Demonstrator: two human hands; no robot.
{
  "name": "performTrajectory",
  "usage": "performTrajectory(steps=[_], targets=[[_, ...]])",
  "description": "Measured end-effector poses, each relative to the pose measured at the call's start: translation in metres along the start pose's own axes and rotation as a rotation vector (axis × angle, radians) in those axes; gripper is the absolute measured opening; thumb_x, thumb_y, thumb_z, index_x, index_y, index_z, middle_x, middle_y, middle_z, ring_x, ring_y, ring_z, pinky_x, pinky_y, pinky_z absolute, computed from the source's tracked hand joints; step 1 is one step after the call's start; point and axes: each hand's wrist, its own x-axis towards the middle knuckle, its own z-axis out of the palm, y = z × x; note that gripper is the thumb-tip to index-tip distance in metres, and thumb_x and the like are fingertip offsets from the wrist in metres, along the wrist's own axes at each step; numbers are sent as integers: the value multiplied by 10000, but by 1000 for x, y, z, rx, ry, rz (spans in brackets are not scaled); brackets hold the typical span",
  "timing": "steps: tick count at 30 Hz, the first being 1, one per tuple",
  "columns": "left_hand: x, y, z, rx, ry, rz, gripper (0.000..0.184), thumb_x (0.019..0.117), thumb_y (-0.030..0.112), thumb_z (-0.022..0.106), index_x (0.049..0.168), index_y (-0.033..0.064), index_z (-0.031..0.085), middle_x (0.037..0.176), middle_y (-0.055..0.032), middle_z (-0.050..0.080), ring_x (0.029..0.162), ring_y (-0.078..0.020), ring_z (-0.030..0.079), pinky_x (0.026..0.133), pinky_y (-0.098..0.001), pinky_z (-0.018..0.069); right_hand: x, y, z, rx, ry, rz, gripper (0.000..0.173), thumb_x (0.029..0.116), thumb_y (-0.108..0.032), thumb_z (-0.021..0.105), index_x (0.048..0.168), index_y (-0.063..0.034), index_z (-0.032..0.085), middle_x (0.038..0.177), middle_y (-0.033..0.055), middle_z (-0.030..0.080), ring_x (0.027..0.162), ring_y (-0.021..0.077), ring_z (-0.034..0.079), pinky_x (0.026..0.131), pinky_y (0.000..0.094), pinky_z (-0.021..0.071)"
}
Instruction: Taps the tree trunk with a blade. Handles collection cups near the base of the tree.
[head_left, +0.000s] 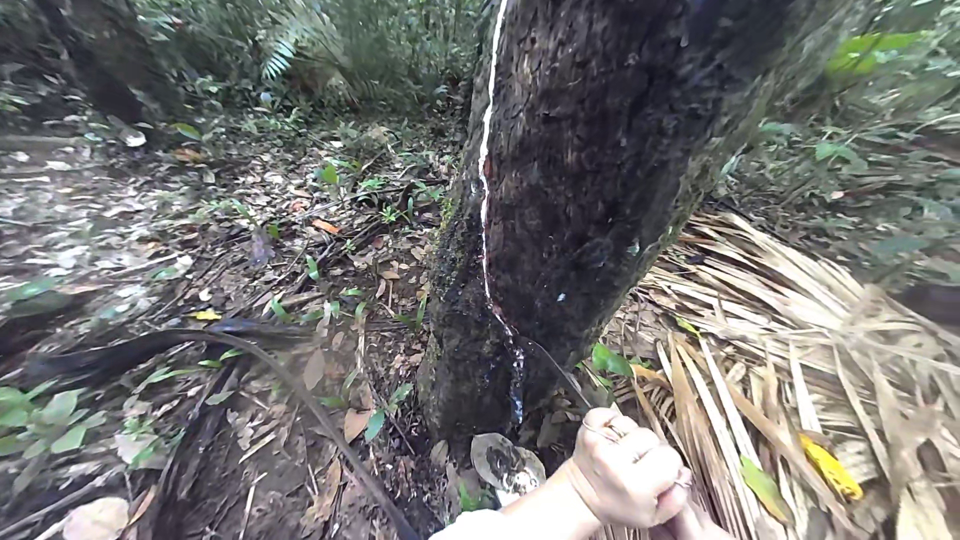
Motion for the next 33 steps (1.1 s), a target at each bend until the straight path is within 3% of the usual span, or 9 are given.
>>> performTrajectory(steps=[5,10,15,20,24,27,30,33], targets=[[-8,-10,1,9,-10,62,333,1013,239,437,701,161,526,603,16,495,660,-143,508,848,-257,410,4,5,23,21,125,-12,256,976,-79,581,1091,136,661,976,350,684,800,528,712,656,637,577],[-11,-19,7,87,-7,107,326,1003,243,443,696,166,524,606,16,502,656,-141,517,859,-258,417,16,17,39,12,221,-56,218,941,-56,614,1076,99,687,969,327,700,744,510,716,624,627,577],[-16,-30,6,158,-41,178,296,975,221,491,693,157,550,601,13,516,642,-148,525,815,-268,427,38,37,77,-31,480,-201,185,840,-53,658,975,55,725,892,263,720,668,432,725,553,554,589],[-19,-37,2,180,-114,199,250,938,190,541,695,146,579,622,-4,567,652,-165,561,808,-278,443,54,45,92,-5,500,-227,210,804,-1,706,994,86,724,923,300,711,678,459,720,583,577,589],[-20,-46,-2,231,-148,231,234,923,175,561,691,147,587,624,-2,571,656,-162,572,799,-283,449,74,48,112,13,588,-261,205,769,20,702,960,91,720,902,282,717,677,437,728,577,562,596],[-12,-52,-10,304,-160,210,257,939,183,540,689,155,590,628,-1,574,662,-165,577,812,-296,444,91,31,116,52,612,-257,227,735,9,721,936,112,707,866,277,724,686,430,737,597,556,602],[35,-62,-42,316,-79,37,313,959,188,511,693,93,645,641,-71,637,668,-227,647,838,-390,504,115,-26,73,149,517,-270,243,814,13,718,1038,108,712,975,272,736,782,441,745,694,587,607],[77,-75,-98,289,-12,-36,316,1020,194,467,793,66,646,698,-79,638,734,-194,639,883,-335,488,132,-77,53,231,533,-405,190,888,-42,678,1055,23,738,881,232,712,682,391,723,611,549,605]])
